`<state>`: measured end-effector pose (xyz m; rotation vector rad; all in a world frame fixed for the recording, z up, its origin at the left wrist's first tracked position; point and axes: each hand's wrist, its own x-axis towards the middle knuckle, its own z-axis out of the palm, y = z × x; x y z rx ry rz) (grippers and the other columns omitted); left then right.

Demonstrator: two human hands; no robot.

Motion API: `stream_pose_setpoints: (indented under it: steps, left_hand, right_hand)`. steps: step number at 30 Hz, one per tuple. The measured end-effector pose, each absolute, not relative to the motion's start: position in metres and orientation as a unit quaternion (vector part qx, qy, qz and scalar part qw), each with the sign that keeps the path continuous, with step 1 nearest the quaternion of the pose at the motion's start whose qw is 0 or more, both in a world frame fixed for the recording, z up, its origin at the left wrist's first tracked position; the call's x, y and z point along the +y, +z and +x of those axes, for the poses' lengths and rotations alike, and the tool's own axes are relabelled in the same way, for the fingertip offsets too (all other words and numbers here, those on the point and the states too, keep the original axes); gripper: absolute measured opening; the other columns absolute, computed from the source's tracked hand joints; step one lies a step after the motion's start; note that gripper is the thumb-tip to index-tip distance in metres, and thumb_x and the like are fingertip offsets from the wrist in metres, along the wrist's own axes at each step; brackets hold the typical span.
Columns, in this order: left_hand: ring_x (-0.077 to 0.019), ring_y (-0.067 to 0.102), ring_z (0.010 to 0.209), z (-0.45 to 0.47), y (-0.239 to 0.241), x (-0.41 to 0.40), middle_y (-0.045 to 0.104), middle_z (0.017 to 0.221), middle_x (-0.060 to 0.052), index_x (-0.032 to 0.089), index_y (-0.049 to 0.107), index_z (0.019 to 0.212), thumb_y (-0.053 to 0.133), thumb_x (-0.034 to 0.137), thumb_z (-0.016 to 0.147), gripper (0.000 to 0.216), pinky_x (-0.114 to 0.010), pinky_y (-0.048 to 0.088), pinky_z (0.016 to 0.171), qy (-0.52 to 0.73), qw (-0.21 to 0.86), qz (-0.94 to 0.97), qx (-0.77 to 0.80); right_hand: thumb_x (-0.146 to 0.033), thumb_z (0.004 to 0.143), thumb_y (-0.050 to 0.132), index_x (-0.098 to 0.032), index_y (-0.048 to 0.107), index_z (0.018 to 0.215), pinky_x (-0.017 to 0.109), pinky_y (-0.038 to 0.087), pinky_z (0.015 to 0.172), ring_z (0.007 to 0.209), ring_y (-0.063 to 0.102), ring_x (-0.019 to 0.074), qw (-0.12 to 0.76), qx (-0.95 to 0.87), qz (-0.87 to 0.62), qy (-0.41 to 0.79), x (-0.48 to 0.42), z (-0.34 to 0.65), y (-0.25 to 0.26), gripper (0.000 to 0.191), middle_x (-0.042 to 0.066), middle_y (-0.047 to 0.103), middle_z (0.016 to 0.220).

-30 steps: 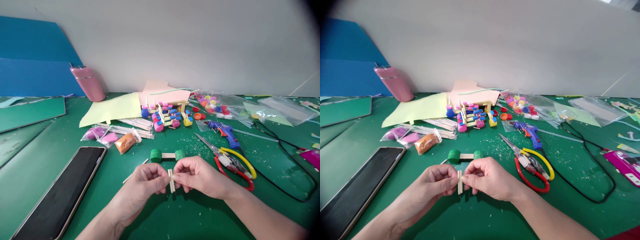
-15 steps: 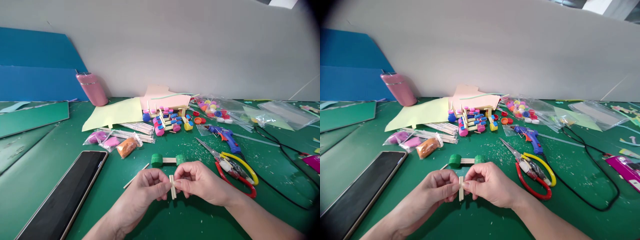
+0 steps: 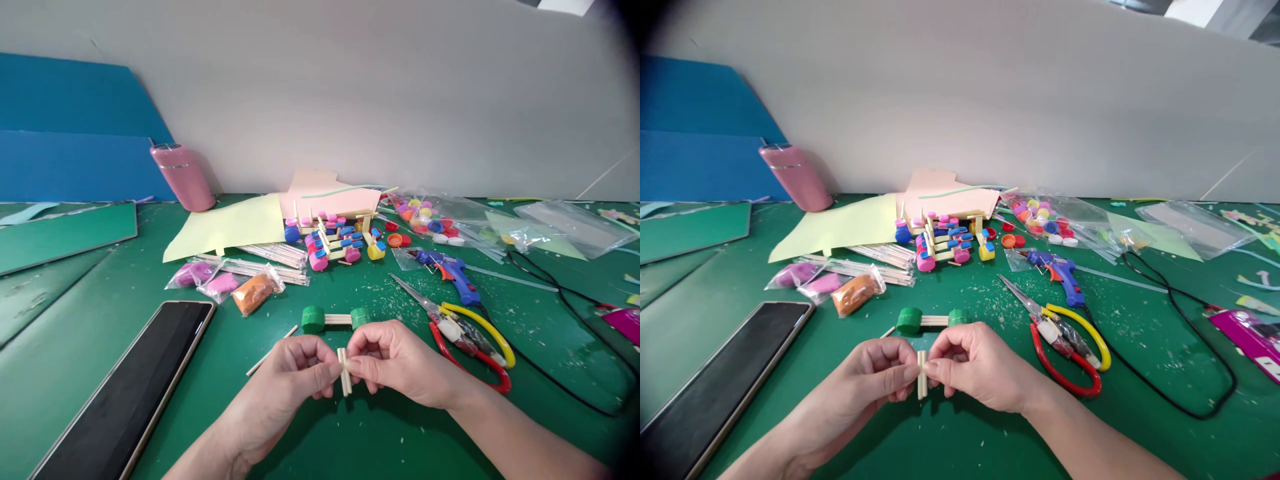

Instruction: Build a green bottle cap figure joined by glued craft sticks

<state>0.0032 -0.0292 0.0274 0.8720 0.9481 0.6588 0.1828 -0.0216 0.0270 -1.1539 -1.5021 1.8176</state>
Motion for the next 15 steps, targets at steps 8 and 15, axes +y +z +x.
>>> stream_pose_setpoints:
  steps: [8,15]
  left_hand:
    - [-0.0077,0.039,0.053,0.0029,0.0288,-0.0294,0.053,0.054,0.003,0.013,0.058,0.060,0.069,0.028,0.068,0.020,-0.022,0.030,0.052,0.307,0.748,0.394,0.437]
    - [-0.0079,0.040,0.054,0.0026,0.0262,-0.0284,0.053,0.055,0.003,0.013,0.058,0.062,0.068,0.027,0.069,0.019,-0.022,0.031,0.053,0.308,0.748,0.399,0.433]
  right_hand:
    - [-0.036,0.071,0.068,-0.014,0.061,0.074,0.018,0.041,0.048,0.050,0.052,0.0065,0.244,-0.552,-0.424,0.676,-0.0224,0.1838,0.0279,0.023,0.000,0.062,0.066]
    - [-0.032,0.072,0.068,-0.014,0.060,0.073,0.017,0.040,0.048,0.050,0.051,0.0060,0.247,-0.556,-0.416,0.676,-0.0224,0.1838,0.0278,0.020,-0.001,0.061,0.065]
